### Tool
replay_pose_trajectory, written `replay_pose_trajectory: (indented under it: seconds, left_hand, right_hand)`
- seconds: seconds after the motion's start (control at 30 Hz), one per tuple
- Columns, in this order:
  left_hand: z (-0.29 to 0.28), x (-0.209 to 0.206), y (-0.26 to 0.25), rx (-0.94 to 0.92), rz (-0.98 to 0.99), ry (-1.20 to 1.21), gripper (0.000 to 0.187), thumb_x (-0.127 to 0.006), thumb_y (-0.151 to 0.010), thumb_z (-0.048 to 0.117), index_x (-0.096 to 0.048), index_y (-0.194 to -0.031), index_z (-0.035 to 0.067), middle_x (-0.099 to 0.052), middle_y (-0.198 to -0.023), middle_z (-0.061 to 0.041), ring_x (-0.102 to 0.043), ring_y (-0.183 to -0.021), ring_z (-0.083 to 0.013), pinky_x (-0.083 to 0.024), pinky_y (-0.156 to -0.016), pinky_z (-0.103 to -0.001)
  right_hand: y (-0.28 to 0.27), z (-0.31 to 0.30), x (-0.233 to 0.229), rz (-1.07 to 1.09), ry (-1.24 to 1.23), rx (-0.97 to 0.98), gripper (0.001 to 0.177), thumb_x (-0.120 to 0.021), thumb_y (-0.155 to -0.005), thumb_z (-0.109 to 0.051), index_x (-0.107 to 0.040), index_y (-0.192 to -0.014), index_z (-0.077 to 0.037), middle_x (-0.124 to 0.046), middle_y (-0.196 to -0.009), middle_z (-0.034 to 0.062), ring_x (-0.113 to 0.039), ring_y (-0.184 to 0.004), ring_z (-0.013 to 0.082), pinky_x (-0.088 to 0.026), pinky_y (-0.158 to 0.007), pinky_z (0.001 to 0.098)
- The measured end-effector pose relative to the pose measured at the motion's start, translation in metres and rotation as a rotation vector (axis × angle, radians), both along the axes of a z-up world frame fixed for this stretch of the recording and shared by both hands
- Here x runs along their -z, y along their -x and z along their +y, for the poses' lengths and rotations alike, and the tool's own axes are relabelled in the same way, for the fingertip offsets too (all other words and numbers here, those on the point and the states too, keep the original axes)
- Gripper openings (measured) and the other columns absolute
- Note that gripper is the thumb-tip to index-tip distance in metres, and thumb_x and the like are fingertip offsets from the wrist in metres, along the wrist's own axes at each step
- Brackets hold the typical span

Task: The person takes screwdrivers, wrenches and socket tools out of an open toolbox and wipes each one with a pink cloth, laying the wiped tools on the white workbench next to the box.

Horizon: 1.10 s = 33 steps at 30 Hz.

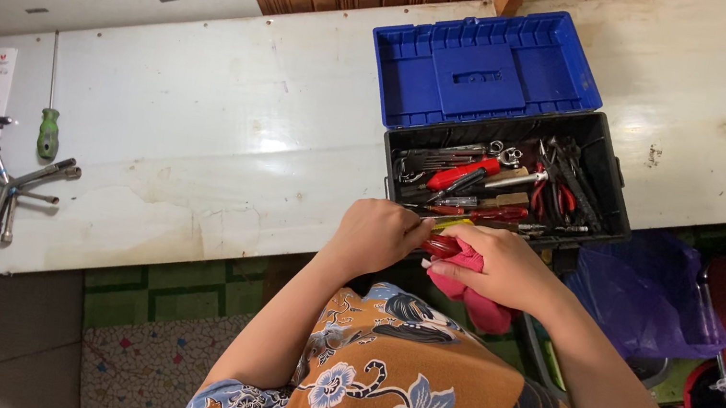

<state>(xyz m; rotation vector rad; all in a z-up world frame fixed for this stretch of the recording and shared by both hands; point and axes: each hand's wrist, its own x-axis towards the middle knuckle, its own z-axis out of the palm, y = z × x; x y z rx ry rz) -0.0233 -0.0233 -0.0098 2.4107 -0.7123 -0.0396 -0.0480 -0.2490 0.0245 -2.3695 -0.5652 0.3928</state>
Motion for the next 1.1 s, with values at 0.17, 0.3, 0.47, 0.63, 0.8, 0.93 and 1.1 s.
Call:
replay_pose_trajectory:
  seconds: [0.17, 0.3, 0.47, 0.63, 0.8, 0.93, 1.1]
  left_hand:
    - [-0.004, -0.005, 0.006, -0.041, -0.055, -0.018, 0.048, -0.059, -0.100, 0.037, -0.070, -0.063, 0.009, -0.061, -0.055, -0.013, -0.060, -0.052, -0.0360, -0.046, -0.051, -0.048]
    - [-0.004, -0.016, 0.015, -0.175, -0.157, -0.031, 0.029, -0.066, -0.097, 0.032, -0.072, -0.081, 0.009, -0.069, -0.076, -0.010, -0.066, -0.076, -0.0313, -0.050, -0.071, -0.045]
    - [0.001, -0.018, 0.037, -0.471, -0.562, 0.325, 0.048, -0.071, -0.095, 0.027, -0.056, -0.134, 0.004, -0.058, -0.130, -0.016, -0.056, -0.122, -0.0346, -0.041, -0.107, -0.046]
    - [-0.006, 0.014, 0.058, -0.408, 0.171, 0.805, 0.043, -0.075, -0.097, 0.024, -0.060, -0.132, 0.004, -0.065, -0.138, -0.011, -0.063, -0.122, -0.0221, -0.050, -0.102, -0.037]
    - [-0.029, 0.049, 0.076, -0.344, 0.490, 1.225, 0.039, -0.072, -0.099, 0.020, -0.064, -0.133, 0.002, -0.065, -0.123, -0.005, -0.063, -0.111, -0.0116, -0.054, -0.094, -0.029]
    - [-0.027, 0.057, 0.082, -0.407, 0.566, 1.494, 0.032, -0.073, -0.105, 0.015, -0.069, -0.131, -0.003, -0.070, -0.112, -0.005, -0.062, -0.101, -0.0119, -0.051, -0.090, -0.030]
    - [-0.005, 0.043, 0.080, -0.501, 0.634, 1.566, 0.034, -0.071, -0.095, 0.012, -0.068, -0.126, -0.001, -0.074, -0.111, -0.007, -0.069, -0.101, -0.0137, -0.056, -0.090, -0.031]
  right_hand:
    - [-0.004, -0.006, 0.027, 0.012, -0.186, 0.058, 0.036, -0.069, -0.094, -0.033, -0.074, -0.114, -0.005, -0.079, -0.092, 0.0152, -0.079, -0.082, 0.0245, -0.058, -0.072, 0.0329]
    - [-0.001, -0.003, 0.058, 0.002, -0.261, 0.138, 0.030, -0.063, -0.100, -0.028, -0.075, -0.112, -0.003, -0.080, -0.093, 0.0148, -0.079, -0.085, 0.0186, -0.058, -0.074, 0.0304]
    - [-0.004, 0.004, 0.072, -0.003, -0.562, 0.204, 0.030, -0.052, -0.110, -0.024, -0.069, -0.119, -0.001, -0.078, -0.105, 0.0103, -0.071, -0.102, 0.0158, -0.054, -0.089, 0.0282]
    - [-0.004, 0.015, 0.058, -0.044, -0.581, 0.143, 0.027, -0.048, -0.111, -0.017, -0.061, -0.130, -0.003, -0.074, -0.116, 0.0117, -0.069, -0.112, 0.0159, -0.052, -0.096, 0.0288]
    - [0.004, 0.034, 0.048, -0.085, -0.548, 0.087, 0.036, -0.053, -0.107, -0.015, -0.054, -0.142, -0.006, -0.074, -0.116, 0.0146, -0.073, -0.108, 0.0169, -0.055, -0.090, 0.0300]
    - [0.010, 0.046, 0.046, -0.115, -0.444, 0.142, 0.047, -0.060, -0.105, -0.014, -0.052, -0.150, -0.009, -0.078, -0.106, 0.0136, -0.075, -0.090, 0.0163, -0.058, -0.081, 0.0293]
    - [0.016, 0.065, 0.035, -0.363, -0.573, 0.098, 0.059, -0.073, -0.099, -0.019, -0.045, -0.148, 0.000, -0.069, -0.130, 0.0180, -0.073, -0.109, 0.0221, -0.058, -0.093, 0.0330]
